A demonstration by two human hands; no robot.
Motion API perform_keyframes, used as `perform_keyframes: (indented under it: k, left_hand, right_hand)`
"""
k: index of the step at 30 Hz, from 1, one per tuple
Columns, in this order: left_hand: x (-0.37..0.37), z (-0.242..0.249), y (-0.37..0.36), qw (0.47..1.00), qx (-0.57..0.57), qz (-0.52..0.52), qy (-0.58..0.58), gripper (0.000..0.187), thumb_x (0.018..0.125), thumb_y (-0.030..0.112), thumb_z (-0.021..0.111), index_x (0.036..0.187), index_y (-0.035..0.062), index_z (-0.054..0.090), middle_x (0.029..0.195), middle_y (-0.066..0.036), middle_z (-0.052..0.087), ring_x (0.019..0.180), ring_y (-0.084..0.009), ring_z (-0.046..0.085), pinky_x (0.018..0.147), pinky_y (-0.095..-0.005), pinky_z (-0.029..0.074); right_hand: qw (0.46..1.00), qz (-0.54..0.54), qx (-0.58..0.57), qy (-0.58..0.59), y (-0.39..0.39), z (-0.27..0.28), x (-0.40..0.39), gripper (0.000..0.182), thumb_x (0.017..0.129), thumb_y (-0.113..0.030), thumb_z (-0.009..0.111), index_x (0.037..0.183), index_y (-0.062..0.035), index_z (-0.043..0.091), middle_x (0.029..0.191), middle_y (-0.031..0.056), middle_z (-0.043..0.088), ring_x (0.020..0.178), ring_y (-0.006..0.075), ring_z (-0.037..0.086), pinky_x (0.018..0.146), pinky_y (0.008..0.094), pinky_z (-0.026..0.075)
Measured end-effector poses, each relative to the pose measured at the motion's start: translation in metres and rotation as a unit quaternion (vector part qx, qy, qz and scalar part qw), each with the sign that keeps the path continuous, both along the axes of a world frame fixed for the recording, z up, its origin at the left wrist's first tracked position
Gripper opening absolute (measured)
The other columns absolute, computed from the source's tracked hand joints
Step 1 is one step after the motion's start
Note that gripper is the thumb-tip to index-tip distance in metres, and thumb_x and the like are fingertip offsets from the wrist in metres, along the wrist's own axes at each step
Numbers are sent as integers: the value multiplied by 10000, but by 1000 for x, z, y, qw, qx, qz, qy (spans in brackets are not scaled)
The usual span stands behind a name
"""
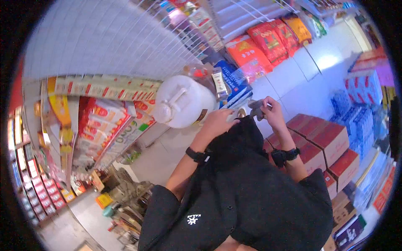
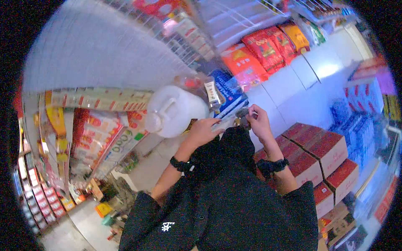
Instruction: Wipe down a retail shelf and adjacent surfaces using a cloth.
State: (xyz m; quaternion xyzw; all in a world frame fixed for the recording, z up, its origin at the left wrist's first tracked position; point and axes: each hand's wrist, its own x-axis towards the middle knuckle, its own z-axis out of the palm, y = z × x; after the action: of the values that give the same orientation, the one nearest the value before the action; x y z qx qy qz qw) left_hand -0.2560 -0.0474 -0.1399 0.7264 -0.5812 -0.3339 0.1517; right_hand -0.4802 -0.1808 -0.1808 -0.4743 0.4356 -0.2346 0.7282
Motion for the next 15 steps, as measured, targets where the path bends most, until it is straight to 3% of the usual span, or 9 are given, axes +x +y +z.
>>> perform_keyframes:
  k: [3, 6, 7, 8, 12, 13, 15]
  left_hand:
    - [-7, 8, 34, 999, -50, -2, 8, 659, 826, 486, 772, 1301, 52, 635, 1198, -192, 692, 1048, -382, 679, 905, -479, 539]
    - [6, -8, 89, 994, -88, 58, 19, 647, 835, 450, 763, 1308, 41, 594, 1192, -177, 686, 1079, -367, 665, 883, -464, 543]
    - [12, -12, 111, 992, -97, 77, 20, 647, 835, 450, 763, 1308, 41, 594, 1192, -177, 686, 1079, -367, 665, 883, -464, 543]
    - [18, -17, 138, 985, -104, 137, 29, 664, 833, 450, 765, 1332, 54, 577, 1207, -174, 681, 1088, -364, 665, 881, -459, 544]
    - [29, -10, 235, 936, -79, 339, 47, 664, 829, 405, 780, 1365, 84, 556, 1204, -172, 684, 1098, -363, 665, 878, -446, 548]
    - [32, -9, 255, 927, -86, 360, 53, 664, 829, 405, 780, 1365, 84, 556, 1204, -172, 684, 1098, -363, 665, 878, -446, 548]
    - [31, -9, 297, 857, -193, 478, 26, 536, 849, 302, 772, 1303, 72, 601, 1172, -162, 694, 1082, -361, 667, 858, -440, 550]
  right_hand:
    - [987, 101, -110, 53, 28, 49, 30, 169, 850, 72, 577, 882, -68, 488, 824, -1, 524, 708, 82, 545, 621, 251, 455]
    - [962, 219, -148, 74, 67, 94, 64, 169, 838, 80, 571, 944, -42, 524, 877, 28, 559, 779, 119, 579, 673, 279, 476]
    - [950, 246, -177, 71, 82, 109, 78, 212, 838, 90, 552, 999, -45, 522, 961, 28, 571, 805, 116, 574, 683, 269, 472]
    - [937, 274, -205, 68, 99, 121, 92, 261, 838, 99, 532, 1053, -48, 521, 1044, 27, 583, 831, 114, 569, 693, 259, 469]
    - [897, 376, -227, 46, 164, 142, 146, 363, 828, 97, 534, 1162, -44, 538, 1080, 37, 580, 853, 111, 566, 741, 270, 473]
    - [883, 396, -251, 22, 182, 143, 164, 379, 825, 74, 557, 1189, -34, 562, 1065, 73, 607, 859, 131, 588, 743, 298, 491]
    - [856, 441, -271, 1, 219, 146, 194, 399, 823, 51, 579, 1215, -25, 586, 1050, 109, 633, 865, 152, 610, 745, 326, 508]
